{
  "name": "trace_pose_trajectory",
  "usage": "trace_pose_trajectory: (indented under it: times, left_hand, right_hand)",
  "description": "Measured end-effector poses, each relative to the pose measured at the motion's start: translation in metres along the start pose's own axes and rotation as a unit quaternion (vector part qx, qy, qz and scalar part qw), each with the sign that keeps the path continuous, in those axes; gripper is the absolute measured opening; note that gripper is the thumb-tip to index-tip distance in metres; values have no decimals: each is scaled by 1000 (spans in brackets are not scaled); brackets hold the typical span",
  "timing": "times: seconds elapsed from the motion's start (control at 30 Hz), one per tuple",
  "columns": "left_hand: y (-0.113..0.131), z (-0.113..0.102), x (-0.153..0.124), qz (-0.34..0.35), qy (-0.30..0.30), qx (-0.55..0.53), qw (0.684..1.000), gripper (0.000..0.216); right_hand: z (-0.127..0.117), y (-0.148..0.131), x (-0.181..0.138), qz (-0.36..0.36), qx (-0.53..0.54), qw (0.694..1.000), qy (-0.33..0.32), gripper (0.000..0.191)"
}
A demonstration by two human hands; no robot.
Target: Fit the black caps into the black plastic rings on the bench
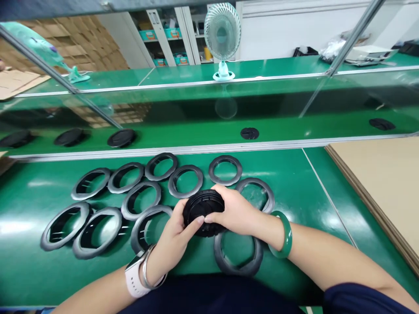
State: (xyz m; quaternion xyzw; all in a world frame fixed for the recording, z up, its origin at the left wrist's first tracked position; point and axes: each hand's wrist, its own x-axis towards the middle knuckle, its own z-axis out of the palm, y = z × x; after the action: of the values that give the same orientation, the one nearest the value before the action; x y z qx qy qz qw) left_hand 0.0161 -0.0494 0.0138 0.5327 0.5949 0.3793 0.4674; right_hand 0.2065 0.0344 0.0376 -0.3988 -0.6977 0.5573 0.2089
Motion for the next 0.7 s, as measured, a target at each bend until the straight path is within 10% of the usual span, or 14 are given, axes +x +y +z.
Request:
trace_pose_trajectory:
  times: [0.4,0.53,0.7]
  left_hand:
    - [18,-26,7,83,-12,112,990,40]
    - [0,-50,28,166,83,361,914,44]
    - [-10,-55,35,176,16,469,865,36]
  right_hand:
    - [-6,10,9,27,146,988,49,49]
    - [-18,9,18,105,356,925,85,52]
    - [-25,10,22,126,447,883,72,29]
